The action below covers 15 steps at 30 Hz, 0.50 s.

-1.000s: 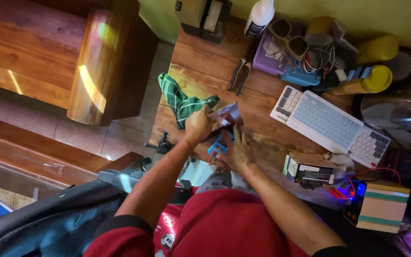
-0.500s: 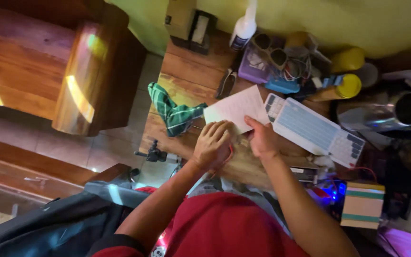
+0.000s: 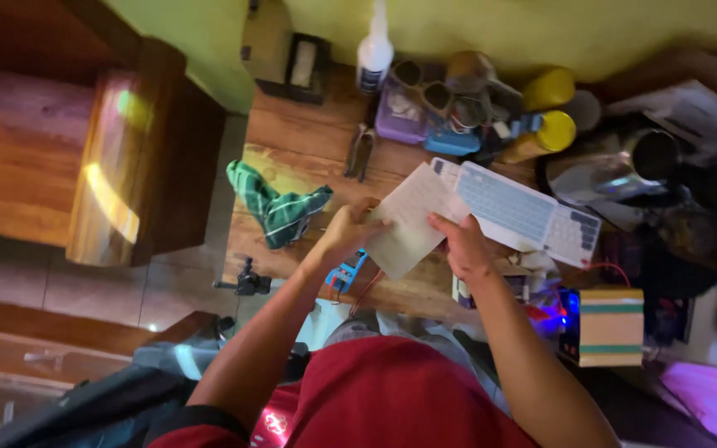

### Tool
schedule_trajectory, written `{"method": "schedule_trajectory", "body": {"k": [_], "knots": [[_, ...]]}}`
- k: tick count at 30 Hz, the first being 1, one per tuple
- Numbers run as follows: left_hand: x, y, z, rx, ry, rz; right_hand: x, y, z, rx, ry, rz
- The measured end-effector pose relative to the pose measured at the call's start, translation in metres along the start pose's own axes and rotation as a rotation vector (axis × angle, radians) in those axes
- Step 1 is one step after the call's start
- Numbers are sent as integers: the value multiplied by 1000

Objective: Cleaning and testing a small motor or pump using a cloth, multimeter, and power source.

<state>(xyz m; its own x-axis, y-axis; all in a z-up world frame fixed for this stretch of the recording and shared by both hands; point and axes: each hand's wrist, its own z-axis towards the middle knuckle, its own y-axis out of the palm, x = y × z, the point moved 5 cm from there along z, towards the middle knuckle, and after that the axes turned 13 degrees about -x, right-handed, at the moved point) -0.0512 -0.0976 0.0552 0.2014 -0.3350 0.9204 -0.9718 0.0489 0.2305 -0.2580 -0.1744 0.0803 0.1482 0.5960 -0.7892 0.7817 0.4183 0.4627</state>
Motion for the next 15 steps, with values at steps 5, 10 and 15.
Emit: {"method": "schedule_trajectory", "body": {"k": [5,10,15], "knots": [[-21,36,18,78,-72,-134,1,-14,-18,-2,-78,-97],[-12,78,14,26,-47,-259,23,-49,-35,58,-157,-255],[-18,113,38,-96,-95,-458,3,-79,-70,107,-240,-464]]}}
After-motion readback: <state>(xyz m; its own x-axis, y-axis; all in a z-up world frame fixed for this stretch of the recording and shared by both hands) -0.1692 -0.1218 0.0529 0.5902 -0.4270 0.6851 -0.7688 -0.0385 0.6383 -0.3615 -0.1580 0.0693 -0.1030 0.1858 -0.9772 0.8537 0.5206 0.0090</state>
